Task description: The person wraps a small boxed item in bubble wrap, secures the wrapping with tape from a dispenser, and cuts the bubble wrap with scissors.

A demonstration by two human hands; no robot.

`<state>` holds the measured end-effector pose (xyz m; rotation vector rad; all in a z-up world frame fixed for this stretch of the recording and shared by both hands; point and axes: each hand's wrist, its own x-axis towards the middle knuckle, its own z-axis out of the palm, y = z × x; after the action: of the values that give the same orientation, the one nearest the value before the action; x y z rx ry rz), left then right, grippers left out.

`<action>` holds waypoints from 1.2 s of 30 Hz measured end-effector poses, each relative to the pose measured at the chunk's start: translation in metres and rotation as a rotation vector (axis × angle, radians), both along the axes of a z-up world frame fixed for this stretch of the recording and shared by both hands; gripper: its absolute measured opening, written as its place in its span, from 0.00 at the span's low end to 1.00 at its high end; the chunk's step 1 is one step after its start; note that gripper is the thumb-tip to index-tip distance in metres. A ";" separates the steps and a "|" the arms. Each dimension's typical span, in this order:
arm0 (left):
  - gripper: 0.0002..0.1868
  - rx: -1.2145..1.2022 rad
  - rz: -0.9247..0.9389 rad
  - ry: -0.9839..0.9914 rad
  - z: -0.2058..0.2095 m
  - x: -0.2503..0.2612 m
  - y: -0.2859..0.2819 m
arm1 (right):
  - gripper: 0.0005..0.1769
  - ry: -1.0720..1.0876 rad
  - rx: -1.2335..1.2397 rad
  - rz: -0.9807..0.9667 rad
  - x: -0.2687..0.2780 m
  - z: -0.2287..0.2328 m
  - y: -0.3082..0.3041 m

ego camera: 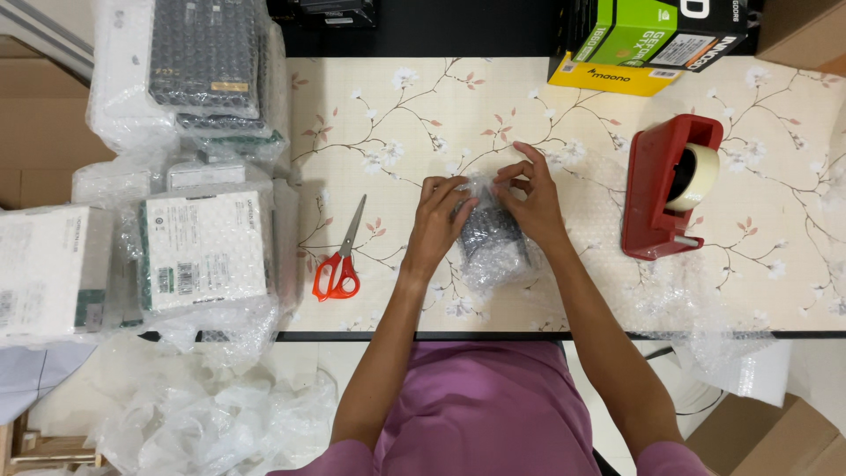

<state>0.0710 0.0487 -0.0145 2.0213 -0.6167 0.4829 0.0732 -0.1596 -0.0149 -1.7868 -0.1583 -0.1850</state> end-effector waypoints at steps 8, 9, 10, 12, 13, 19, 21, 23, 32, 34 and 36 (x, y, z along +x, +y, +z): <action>0.18 0.104 -0.135 0.079 0.004 0.000 0.008 | 0.44 -0.067 -0.020 0.043 -0.011 0.003 0.005; 0.18 0.105 -0.134 0.077 0.003 0.000 0.009 | 0.44 -0.069 -0.019 0.043 -0.010 0.003 0.005; 0.18 0.111 -0.143 0.055 0.001 -0.002 0.011 | 0.41 -0.088 0.003 0.036 -0.011 0.002 0.005; 0.19 0.119 -0.149 0.036 -0.004 -0.004 0.013 | 0.39 -0.105 0.027 0.031 -0.013 0.001 0.007; 0.20 0.140 -0.143 0.030 -0.007 -0.005 0.013 | 0.35 -0.088 0.043 0.017 -0.013 0.001 0.008; 0.21 0.180 -0.121 0.011 -0.012 -0.004 0.009 | 0.10 -0.001 0.053 -0.135 -0.025 0.036 0.012; 0.21 0.189 -0.115 0.017 -0.012 -0.006 0.009 | 0.06 0.053 0.055 -0.152 -0.032 0.037 0.014; 0.21 0.179 -0.116 0.016 -0.010 -0.006 0.009 | 0.12 0.306 0.109 -0.157 -0.037 0.037 0.017; 0.21 0.191 -0.104 0.047 -0.006 -0.007 0.008 | 0.12 0.380 0.069 -0.182 -0.037 0.023 0.016; 0.20 0.192 -0.098 0.003 -0.006 -0.008 0.005 | 0.13 0.380 0.054 -0.185 -0.038 0.028 0.019; 0.20 0.193 -0.093 -0.039 -0.013 -0.006 0.003 | 0.13 0.383 0.038 -0.189 -0.038 0.026 0.019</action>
<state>0.0646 0.0512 -0.0276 2.1572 -0.8042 0.4210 0.0357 -0.1402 0.0112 -1.7646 0.2868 0.0218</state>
